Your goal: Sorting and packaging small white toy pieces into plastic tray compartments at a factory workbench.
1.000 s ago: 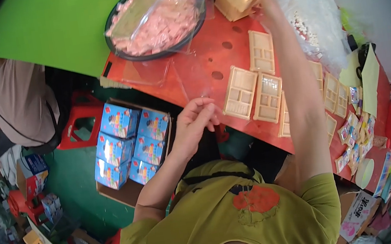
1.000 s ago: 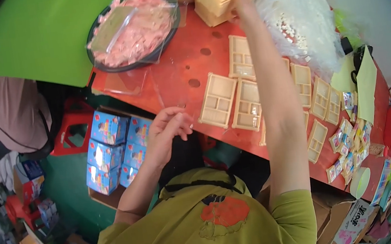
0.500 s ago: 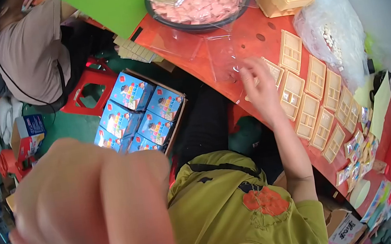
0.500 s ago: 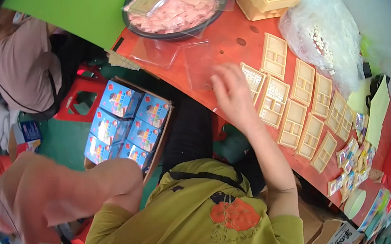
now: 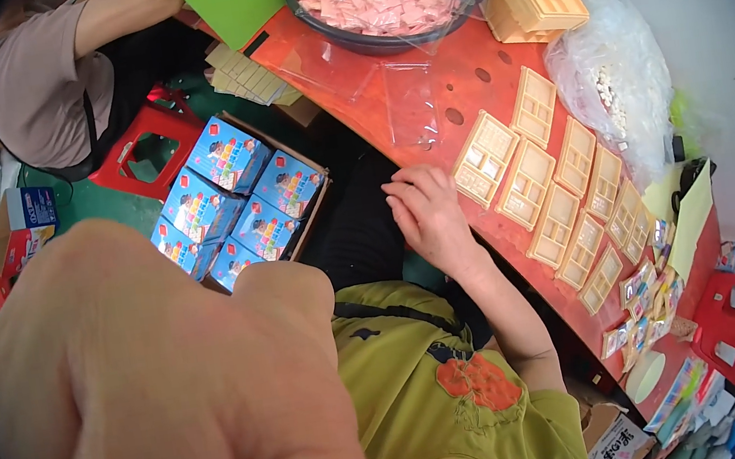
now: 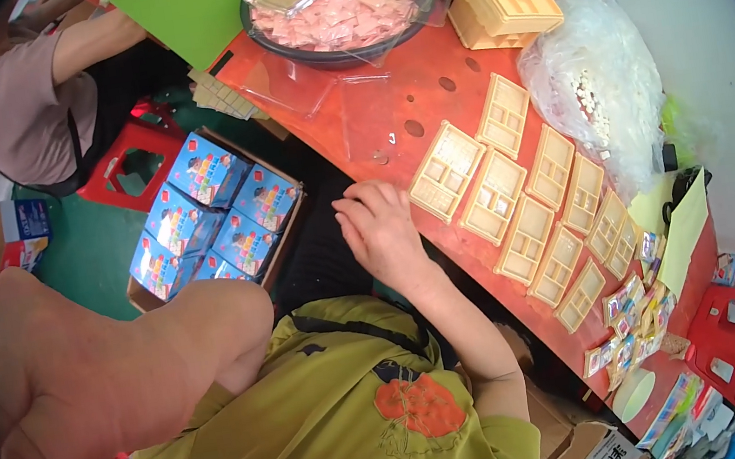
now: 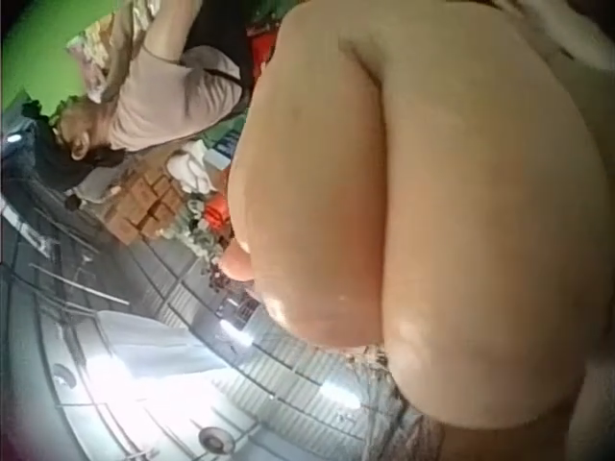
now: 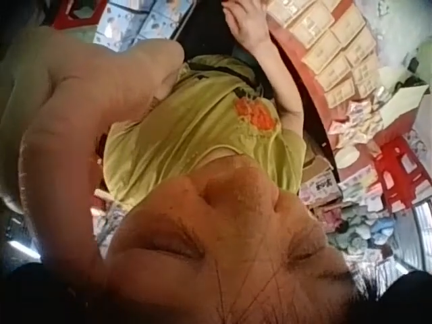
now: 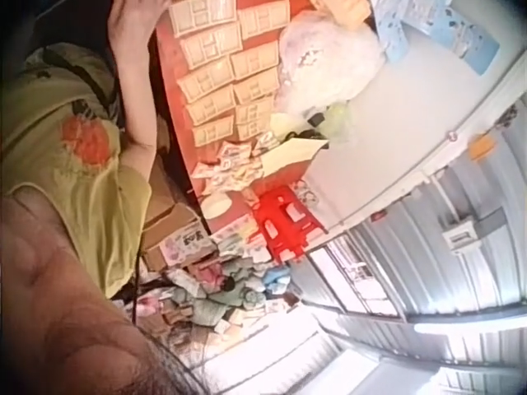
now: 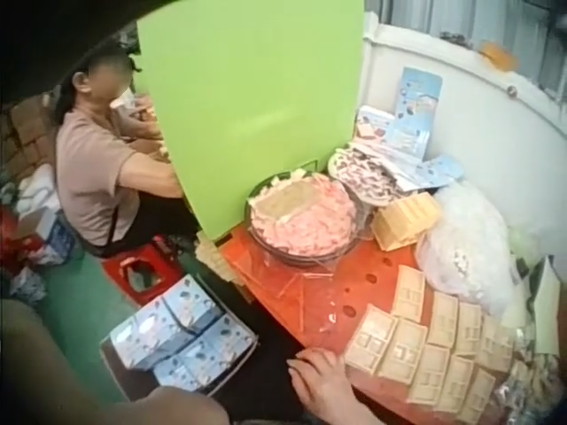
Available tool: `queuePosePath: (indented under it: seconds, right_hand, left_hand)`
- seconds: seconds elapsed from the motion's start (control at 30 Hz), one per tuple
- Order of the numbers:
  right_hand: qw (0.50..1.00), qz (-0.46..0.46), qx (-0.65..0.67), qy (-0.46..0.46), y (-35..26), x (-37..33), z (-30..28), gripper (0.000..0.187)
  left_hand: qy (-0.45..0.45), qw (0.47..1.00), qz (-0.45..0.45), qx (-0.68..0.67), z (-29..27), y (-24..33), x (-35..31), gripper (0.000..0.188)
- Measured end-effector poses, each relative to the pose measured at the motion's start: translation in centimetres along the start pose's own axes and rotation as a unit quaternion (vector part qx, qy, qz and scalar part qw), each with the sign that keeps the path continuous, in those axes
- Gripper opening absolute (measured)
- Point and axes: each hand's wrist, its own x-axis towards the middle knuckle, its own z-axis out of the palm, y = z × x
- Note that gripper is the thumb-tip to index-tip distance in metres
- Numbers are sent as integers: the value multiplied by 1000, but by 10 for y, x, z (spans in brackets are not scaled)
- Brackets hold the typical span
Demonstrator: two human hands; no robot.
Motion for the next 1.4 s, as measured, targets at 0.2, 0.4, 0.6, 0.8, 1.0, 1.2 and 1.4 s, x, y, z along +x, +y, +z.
queuePosePath:
  seconds: [0.2, 0.4, 0.6, 0.8, 1.0, 1.2, 1.4]
  right_hand:
    - [1000, -9, 16, -2, -8, -8, -14, 24]
    - [979, 67, -129, 143, 75, -5, -103, 24]
    - [898, 295, -259, 198, 288, -5, -234, 23]
    - [888, 364, -269, 81, 385, 21, -238, 37]
    - [821, 421, -385, -40, 408, 62, -244, 65]
    - [899, 386, -207, -28, 422, 50, -251, 55]
    - [937, 277, -215, 6, 399, 29, -248, 34]
  left_hand:
    - [0, 996, -20, -85, 15, -59, -10, 37]
    - [-7, 978, -77, -193, 11, -54, -1, 40]
    - [-158, 836, -264, 455, -84, -151, -21, 29]
    - [-289, 625, -195, 699, -176, -244, -49, 17]
    - [-308, 498, -180, 791, -214, -294, -27, 21]
    - [-293, 452, -235, 809, -241, -311, -3, 27]
    - [-266, 481, -270, 790, -259, -316, 12, 26]
